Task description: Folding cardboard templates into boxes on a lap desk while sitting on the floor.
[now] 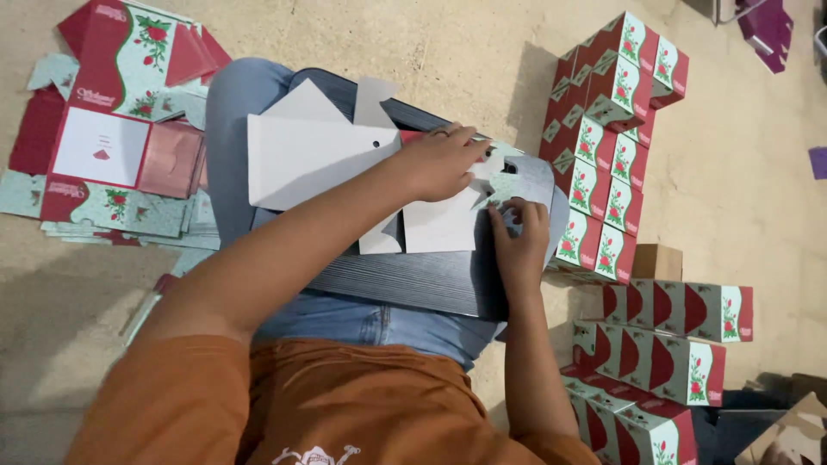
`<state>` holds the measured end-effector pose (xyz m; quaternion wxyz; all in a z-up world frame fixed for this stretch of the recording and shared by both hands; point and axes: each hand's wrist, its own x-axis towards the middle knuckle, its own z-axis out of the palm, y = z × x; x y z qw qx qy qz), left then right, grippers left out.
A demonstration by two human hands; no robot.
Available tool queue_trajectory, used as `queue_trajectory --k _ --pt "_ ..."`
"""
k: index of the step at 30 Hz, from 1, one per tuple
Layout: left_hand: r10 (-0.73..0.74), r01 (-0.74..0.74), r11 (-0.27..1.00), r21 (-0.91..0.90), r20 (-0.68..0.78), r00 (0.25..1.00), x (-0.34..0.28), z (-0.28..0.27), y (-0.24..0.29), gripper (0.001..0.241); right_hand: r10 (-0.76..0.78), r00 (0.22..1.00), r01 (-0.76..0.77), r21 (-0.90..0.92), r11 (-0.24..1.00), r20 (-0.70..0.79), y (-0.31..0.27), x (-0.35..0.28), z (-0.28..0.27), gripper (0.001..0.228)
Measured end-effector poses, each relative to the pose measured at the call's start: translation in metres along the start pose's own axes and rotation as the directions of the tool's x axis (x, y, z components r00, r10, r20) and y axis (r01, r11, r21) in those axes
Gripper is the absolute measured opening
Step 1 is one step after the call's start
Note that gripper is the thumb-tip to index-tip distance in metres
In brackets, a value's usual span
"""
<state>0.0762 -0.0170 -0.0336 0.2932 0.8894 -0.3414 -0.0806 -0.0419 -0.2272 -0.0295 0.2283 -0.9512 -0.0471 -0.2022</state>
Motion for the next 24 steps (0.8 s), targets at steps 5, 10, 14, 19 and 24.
queue_trajectory --k 5,10,14,19,24 --pt "-0.017 0.024 0.996 -0.084 0.091 0.996 -0.066 -0.06 0.004 0.061 -0.079 0.995 0.078 0.029 0.997 0.054 -0.012 0.007 -0.004 0.013" --pt "-0.015 0.016 0.996 -0.082 0.014 1.0 -0.1 -0.05 -0.027 0.058 -0.289 0.915 0.266 0.12 0.957 0.282 -0.034 0.002 -0.031 0.046" --pt "0.106 -0.112 0.993 -0.049 -0.108 0.988 -0.111 -0.042 -0.027 0.055 -0.241 0.889 0.21 0.121 0.97 0.39 -0.028 -0.007 -0.025 0.055" --pt "0.076 -0.074 0.997 0.015 -0.209 0.975 -0.118 -0.03 -0.014 0.051 -0.133 0.94 0.115 0.075 0.991 0.315 -0.025 -0.007 -0.012 0.051" --pt "0.042 -0.033 0.998 0.046 -0.204 0.978 -0.123 -0.035 -0.008 0.085 -0.081 0.984 0.039 0.253 0.967 0.157 -0.036 0.004 -0.005 0.018"
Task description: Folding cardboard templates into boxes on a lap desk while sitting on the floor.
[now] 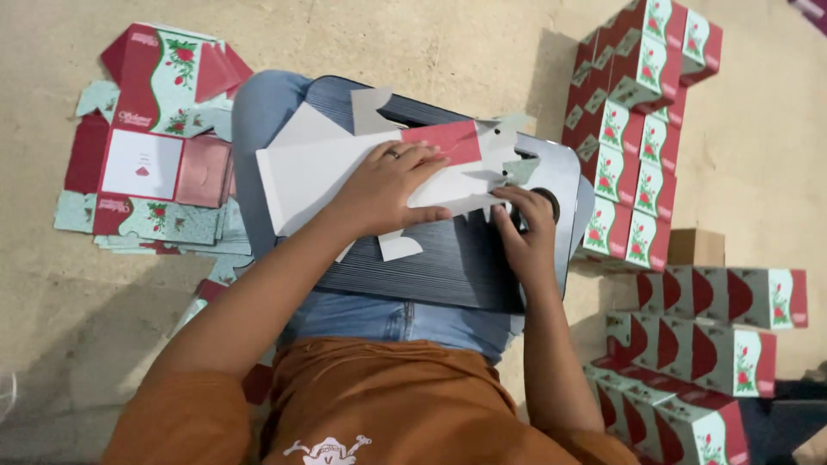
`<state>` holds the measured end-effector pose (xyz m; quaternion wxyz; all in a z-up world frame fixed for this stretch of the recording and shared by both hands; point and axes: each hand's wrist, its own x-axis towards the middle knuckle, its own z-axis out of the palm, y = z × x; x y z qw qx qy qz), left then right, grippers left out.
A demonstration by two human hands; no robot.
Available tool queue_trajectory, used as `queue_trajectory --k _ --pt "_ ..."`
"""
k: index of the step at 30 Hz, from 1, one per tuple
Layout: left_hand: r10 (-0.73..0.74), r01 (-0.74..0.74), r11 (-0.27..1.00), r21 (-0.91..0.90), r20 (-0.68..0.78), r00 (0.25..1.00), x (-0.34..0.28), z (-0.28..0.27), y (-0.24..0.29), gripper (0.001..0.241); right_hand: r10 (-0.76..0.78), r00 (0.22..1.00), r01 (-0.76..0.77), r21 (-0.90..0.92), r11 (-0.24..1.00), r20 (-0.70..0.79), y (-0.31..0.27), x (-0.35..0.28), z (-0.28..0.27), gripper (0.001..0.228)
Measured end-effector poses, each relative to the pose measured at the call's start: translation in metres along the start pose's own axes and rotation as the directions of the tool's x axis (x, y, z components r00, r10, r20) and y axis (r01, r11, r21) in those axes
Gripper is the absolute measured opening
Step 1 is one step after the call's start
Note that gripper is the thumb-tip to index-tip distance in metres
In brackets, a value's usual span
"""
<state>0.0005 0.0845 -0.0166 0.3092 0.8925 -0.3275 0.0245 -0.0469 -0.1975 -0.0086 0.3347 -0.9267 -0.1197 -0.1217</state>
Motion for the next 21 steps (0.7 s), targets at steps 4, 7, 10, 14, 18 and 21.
queue_trajectory --k 4,7,10,14,18,21 --pt "0.033 -0.034 0.996 0.078 0.012 0.999 0.002 0.006 -0.003 0.094 0.077 0.996 -0.086 -0.174 0.981 -0.055 0.014 0.01 0.023 0.02" --pt "0.041 -0.042 0.996 0.078 0.016 0.999 0.001 0.007 -0.005 0.097 0.151 0.984 -0.166 -0.179 0.97 -0.092 -0.001 0.018 0.03 0.033" --pt "-0.043 0.043 0.994 0.104 0.006 0.999 0.004 0.011 -0.009 0.069 0.213 0.97 -0.228 -0.124 0.966 -0.121 -0.013 0.023 0.034 0.059" --pt "0.003 0.005 0.995 0.103 -0.076 0.997 0.011 0.015 -0.011 0.072 0.229 0.964 -0.251 -0.18 0.951 -0.132 -0.019 0.021 0.037 0.072" --pt "0.099 -0.082 0.977 0.195 -0.081 0.992 0.013 0.018 -0.017 0.035 0.24 0.967 -0.255 -0.26 0.931 -0.089 -0.047 0.021 0.037 0.098" --pt "0.104 -0.089 0.982 0.17 -0.086 0.991 0.016 0.008 -0.018 0.026 0.271 0.962 -0.258 -0.36 0.897 -0.015 -0.067 0.028 0.039 0.123"
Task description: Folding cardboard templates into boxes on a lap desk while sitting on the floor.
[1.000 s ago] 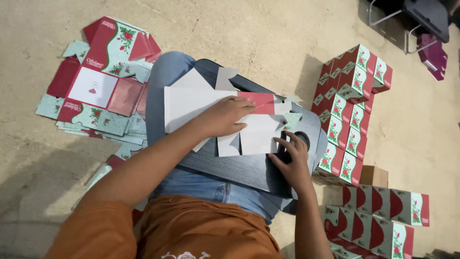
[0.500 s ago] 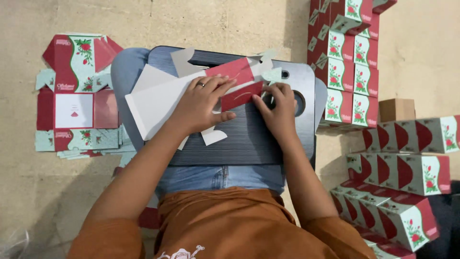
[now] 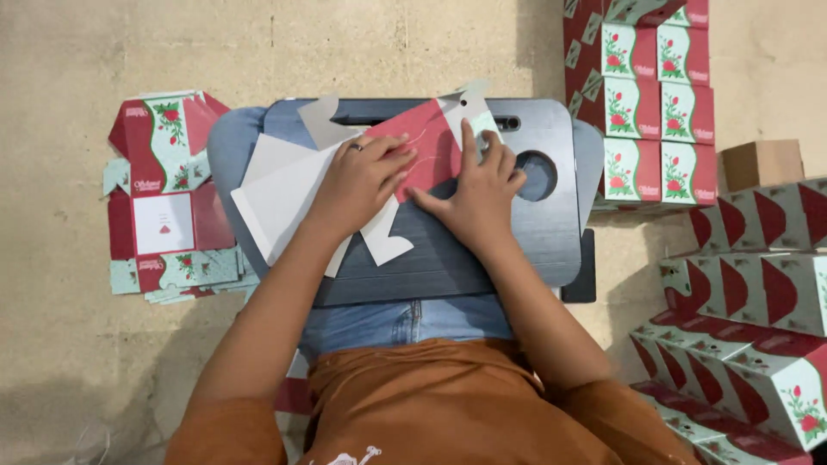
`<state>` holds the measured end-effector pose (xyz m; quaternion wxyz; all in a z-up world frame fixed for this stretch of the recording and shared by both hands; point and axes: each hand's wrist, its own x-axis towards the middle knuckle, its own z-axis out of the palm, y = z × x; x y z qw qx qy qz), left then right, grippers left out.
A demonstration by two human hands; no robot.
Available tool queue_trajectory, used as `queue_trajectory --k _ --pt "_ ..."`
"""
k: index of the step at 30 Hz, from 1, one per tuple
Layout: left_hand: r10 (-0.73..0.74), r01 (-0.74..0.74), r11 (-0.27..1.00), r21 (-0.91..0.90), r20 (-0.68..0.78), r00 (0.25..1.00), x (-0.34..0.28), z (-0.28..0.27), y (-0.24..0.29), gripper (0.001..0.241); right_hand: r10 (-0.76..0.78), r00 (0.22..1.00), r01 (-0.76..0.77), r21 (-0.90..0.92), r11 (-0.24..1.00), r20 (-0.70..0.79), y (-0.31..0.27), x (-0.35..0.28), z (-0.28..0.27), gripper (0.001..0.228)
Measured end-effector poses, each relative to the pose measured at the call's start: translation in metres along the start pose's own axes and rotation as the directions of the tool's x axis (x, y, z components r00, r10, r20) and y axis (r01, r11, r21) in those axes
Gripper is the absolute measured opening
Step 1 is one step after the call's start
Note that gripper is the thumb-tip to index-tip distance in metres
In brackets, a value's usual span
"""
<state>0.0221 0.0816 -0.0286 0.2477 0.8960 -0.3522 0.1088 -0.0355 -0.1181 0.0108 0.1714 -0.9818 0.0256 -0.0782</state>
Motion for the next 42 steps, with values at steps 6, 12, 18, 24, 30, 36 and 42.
queue_trajectory --k 6,12,18,24,30,36,42 --pt "-0.004 0.006 1.0 0.027 -0.045 0.999 -0.005 -0.001 -0.001 0.027 -0.057 0.998 0.057 0.001 0.998 0.032 0.008 0.006 -0.001 0.117" --pt "-0.019 0.018 0.998 -0.054 -0.026 0.999 -0.005 0.007 -0.007 0.026 -0.132 0.973 0.186 0.305 0.934 -0.187 0.077 0.026 0.028 0.078" --pt "0.027 -0.03 0.997 -0.073 -0.045 0.999 -0.005 0.011 -0.01 0.028 -0.027 0.999 0.03 -0.092 0.995 0.033 -0.009 -0.003 -0.004 0.128" --pt "0.022 -0.027 0.997 -0.073 -0.057 0.998 -0.006 0.012 -0.012 0.031 -0.012 0.995 0.016 -0.038 0.999 0.094 -0.011 -0.001 -0.01 0.123" --pt "0.15 -0.114 0.984 0.135 -0.296 0.943 -0.007 0.001 0.001 0.052 0.022 0.996 -0.041 0.214 0.976 0.091 0.047 0.014 0.002 0.074" --pt "-0.25 0.318 0.935 0.158 -0.342 0.906 -0.008 -0.02 0.012 0.103 0.083 0.994 -0.074 0.124 0.99 -0.071 0.071 0.014 0.008 0.05" --pt "-0.417 0.401 0.907 -0.13 -0.145 0.897 0.012 -0.021 0.02 0.094 0.057 0.971 -0.001 0.233 0.973 -0.234 0.081 0.002 0.013 0.043"
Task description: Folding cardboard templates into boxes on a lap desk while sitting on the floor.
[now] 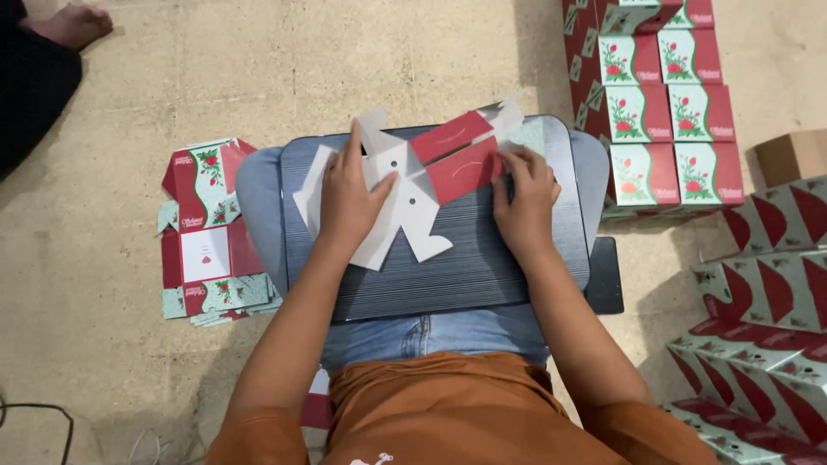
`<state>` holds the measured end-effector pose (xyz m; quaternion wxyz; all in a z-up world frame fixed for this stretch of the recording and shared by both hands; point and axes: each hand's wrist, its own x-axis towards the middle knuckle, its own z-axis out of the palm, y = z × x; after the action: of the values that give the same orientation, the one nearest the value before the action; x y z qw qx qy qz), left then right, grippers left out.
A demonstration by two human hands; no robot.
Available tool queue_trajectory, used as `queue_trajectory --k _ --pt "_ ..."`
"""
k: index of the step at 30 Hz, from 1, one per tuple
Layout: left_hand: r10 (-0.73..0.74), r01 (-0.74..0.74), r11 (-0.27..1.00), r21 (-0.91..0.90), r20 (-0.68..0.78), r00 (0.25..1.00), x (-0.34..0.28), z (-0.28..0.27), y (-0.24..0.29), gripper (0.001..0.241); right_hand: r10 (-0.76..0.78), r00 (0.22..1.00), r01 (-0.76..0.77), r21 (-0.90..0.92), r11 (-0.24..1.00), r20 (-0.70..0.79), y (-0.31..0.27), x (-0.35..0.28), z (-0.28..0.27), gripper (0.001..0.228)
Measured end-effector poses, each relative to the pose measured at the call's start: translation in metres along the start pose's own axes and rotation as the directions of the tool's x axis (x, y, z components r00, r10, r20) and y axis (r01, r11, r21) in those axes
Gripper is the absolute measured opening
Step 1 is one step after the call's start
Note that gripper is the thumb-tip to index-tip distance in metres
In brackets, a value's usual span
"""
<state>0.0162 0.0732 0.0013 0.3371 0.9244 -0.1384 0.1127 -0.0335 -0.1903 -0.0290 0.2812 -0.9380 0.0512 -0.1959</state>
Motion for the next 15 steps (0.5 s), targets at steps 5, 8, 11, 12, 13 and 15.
queue_trajectory --k 5,8,11,12,13,15 --pt "0.13 -0.145 0.978 -0.15 -0.105 0.986 0.002 0.005 0.008 0.059 0.012 0.995 0.001 0.123 0.992 -0.098 0.012 0.0 0.009 0.048" --pt "0.229 -0.231 0.972 -0.044 -0.049 0.972 -0.005 0.02 -0.013 0.037 -0.032 0.99 0.048 0.113 0.992 -0.134 0.001 0.0 0.004 0.048" --pt "0.299 -0.3 0.954 0.01 0.035 0.954 -0.012 0.03 -0.024 0.044 -0.125 0.981 0.132 0.036 0.991 -0.15 0.001 0.001 0.003 0.046" --pt "0.349 -0.351 0.936 0.019 0.053 0.935 -0.013 0.031 -0.024 0.05 -0.193 0.968 0.193 -0.014 0.981 -0.16 0.002 0.002 0.004 0.043" --pt "0.345 -0.346 0.938 0.02 0.049 0.937 -0.016 0.029 -0.02 0.05 -0.198 0.967 0.199 -0.014 0.98 -0.157 0.0 0.005 0.008 0.043" --pt "0.344 -0.343 0.939 -0.022 0.076 0.936 -0.022 0.024 -0.013 0.059 -0.307 0.935 0.335 0.153 0.93 -0.18 -0.004 0.01 0.016 0.025"
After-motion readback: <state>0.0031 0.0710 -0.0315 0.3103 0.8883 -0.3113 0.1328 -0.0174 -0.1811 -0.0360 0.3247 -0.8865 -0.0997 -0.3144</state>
